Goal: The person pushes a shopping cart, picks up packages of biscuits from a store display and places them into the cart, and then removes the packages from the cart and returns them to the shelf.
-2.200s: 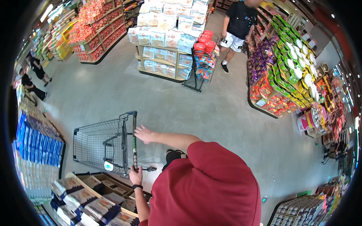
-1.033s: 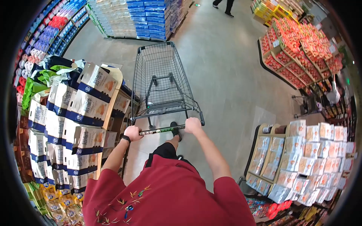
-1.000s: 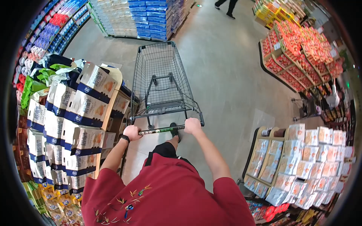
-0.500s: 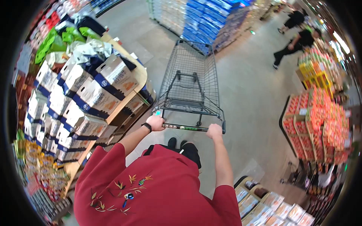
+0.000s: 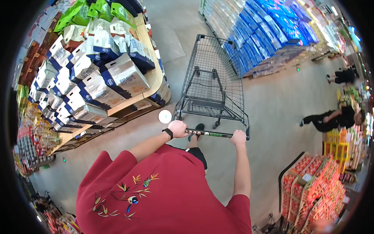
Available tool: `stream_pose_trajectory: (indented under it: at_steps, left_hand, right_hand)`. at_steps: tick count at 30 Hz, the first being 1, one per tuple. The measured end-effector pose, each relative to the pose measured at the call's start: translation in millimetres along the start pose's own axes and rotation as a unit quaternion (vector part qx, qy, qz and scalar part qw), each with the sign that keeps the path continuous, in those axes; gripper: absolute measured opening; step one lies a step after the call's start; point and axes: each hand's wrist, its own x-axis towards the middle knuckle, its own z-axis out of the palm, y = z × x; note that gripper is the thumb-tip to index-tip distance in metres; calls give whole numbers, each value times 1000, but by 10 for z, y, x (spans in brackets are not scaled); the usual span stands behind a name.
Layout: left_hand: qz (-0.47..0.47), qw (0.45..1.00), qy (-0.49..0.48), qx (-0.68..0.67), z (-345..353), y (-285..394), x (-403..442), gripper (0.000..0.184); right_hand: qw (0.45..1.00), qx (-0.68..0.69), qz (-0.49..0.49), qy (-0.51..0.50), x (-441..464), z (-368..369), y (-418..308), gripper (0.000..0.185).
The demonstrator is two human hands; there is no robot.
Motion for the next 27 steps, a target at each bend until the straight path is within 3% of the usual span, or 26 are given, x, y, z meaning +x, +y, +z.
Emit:
stream_pose_trajectory:
  at_steps: [9,16,22,27]
  left_hand:
    - [-86,995,38,-23,-392,5,1235,34]
    - [-157,986,38,-26,-935,-234,1901,33]
    - [-176,982,54,-37,-1287,-607,2410,38]
    - [-194,978,66,-33,-1641,-860,2809,42]
  right_hand:
    - [994,-56,-61,66,1605,-901,589,20]
    - [986,-102,-80,100,2599,-1569,564,20]
    - [985,-122,-96,73,3353,-2112,493,22]
    - [973,-149,-128,124,3970,-2447,494,22]
